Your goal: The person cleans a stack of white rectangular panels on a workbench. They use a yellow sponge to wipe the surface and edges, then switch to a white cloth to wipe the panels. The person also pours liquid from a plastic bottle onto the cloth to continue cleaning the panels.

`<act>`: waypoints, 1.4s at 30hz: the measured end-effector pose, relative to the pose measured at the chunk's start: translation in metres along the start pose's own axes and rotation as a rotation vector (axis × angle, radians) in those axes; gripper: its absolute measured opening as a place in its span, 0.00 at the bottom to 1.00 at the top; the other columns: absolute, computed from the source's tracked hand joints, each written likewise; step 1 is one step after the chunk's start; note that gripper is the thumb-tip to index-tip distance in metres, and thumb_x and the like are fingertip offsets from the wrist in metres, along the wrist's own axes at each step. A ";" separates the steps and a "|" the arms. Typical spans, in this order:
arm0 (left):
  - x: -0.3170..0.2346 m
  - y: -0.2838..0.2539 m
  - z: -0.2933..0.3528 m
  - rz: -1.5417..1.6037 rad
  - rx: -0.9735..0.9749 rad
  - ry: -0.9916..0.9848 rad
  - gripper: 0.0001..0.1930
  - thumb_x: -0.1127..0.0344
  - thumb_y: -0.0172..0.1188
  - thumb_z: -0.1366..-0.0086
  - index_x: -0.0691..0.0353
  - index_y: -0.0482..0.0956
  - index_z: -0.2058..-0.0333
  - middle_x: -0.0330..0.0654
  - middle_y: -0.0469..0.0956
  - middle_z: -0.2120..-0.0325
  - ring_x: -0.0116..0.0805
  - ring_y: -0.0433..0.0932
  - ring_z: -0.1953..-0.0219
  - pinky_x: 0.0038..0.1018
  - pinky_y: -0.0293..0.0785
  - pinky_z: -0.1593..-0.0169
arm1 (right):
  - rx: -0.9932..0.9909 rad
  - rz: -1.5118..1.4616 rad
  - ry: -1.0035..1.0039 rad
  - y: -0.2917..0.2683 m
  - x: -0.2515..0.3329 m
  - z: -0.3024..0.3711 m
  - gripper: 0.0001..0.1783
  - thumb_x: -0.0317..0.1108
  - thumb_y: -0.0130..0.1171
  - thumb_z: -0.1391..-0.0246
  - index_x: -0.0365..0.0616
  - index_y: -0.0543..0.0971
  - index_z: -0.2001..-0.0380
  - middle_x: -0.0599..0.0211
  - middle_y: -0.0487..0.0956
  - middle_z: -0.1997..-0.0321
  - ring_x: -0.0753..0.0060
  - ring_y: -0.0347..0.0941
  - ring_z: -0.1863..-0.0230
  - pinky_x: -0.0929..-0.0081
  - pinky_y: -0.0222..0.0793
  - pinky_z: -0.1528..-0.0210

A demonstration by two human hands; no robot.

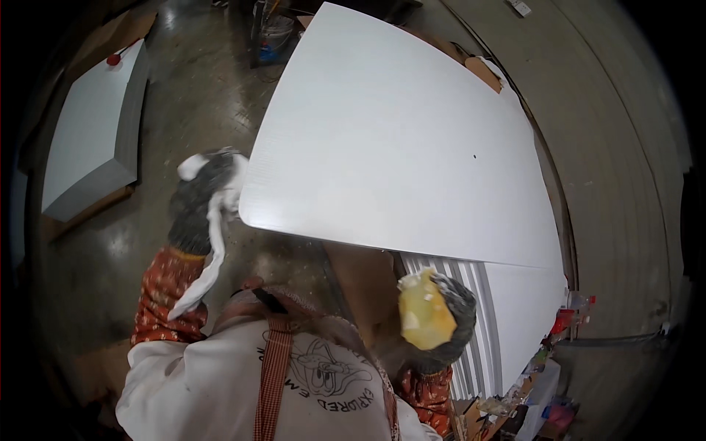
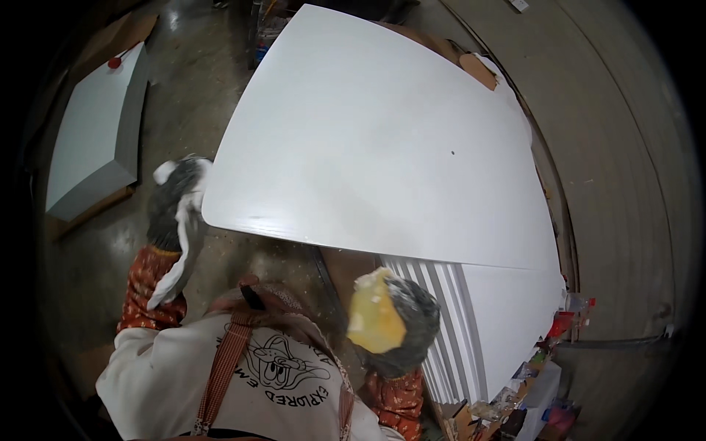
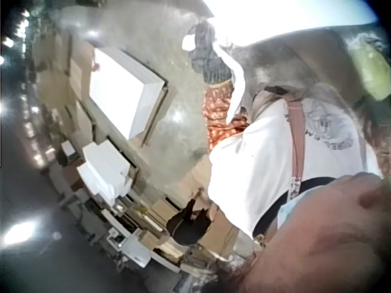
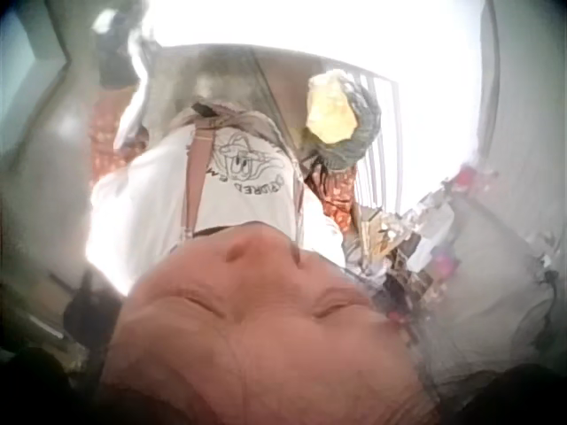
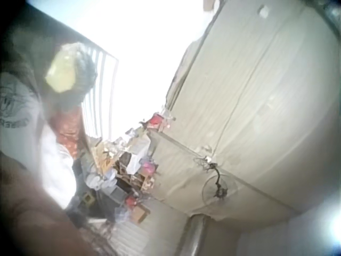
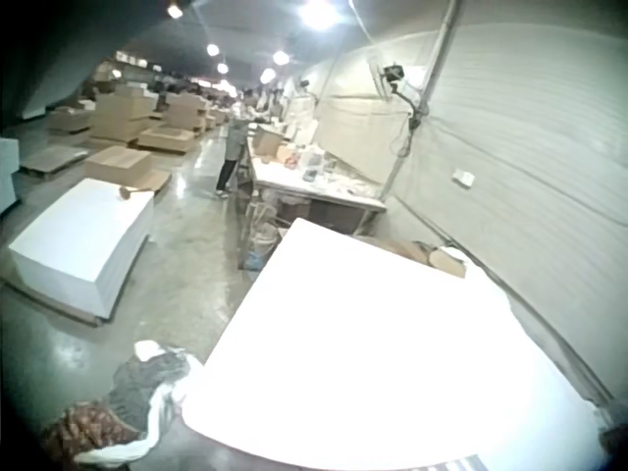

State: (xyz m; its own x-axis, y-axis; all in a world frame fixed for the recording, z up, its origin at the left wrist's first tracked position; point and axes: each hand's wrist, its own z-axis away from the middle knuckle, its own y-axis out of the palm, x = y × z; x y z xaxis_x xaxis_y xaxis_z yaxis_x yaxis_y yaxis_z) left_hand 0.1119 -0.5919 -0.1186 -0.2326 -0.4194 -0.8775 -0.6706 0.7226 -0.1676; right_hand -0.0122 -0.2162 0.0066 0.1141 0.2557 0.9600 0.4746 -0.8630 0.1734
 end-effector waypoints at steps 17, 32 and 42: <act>-0.155 0.260 -0.010 -0.769 0.098 0.988 0.17 0.63 0.55 0.41 0.56 0.75 0.52 0.42 0.72 0.59 0.38 0.70 0.52 0.38 0.73 0.50 | -0.715 1.090 -0.453 -0.076 -0.001 0.072 0.25 0.39 0.68 0.57 0.36 0.74 0.58 0.55 0.76 0.59 0.53 0.74 0.60 0.63 0.70 0.56; -0.127 0.120 0.029 -1.387 0.026 0.856 0.18 0.61 0.51 0.37 0.58 0.76 0.50 0.50 0.71 0.50 0.44 0.71 0.49 0.41 0.69 0.49 | -0.603 1.222 -0.471 -0.135 -0.021 0.083 0.15 0.39 0.63 0.53 0.38 0.79 0.68 0.59 0.80 0.69 0.60 0.77 0.70 0.70 0.72 0.66; -0.123 0.196 -0.009 -1.148 0.141 1.034 0.14 0.67 0.55 0.39 0.59 0.77 0.54 0.49 0.72 0.54 0.45 0.72 0.53 0.41 0.70 0.50 | -0.686 1.608 -0.193 -0.135 0.017 0.079 0.15 0.44 0.57 0.51 0.45 0.79 0.68 0.62 0.78 0.70 0.59 0.74 0.65 0.66 0.69 0.61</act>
State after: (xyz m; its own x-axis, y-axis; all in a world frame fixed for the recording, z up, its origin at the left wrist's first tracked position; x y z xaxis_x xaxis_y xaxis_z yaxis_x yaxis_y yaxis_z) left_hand 0.0023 -0.4039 -0.0396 -0.0658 -0.9055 0.4192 -0.7676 -0.2225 -0.6011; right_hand -0.0052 -0.0608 -0.0180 0.1743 -0.9579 0.2282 -0.6169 -0.2869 -0.7329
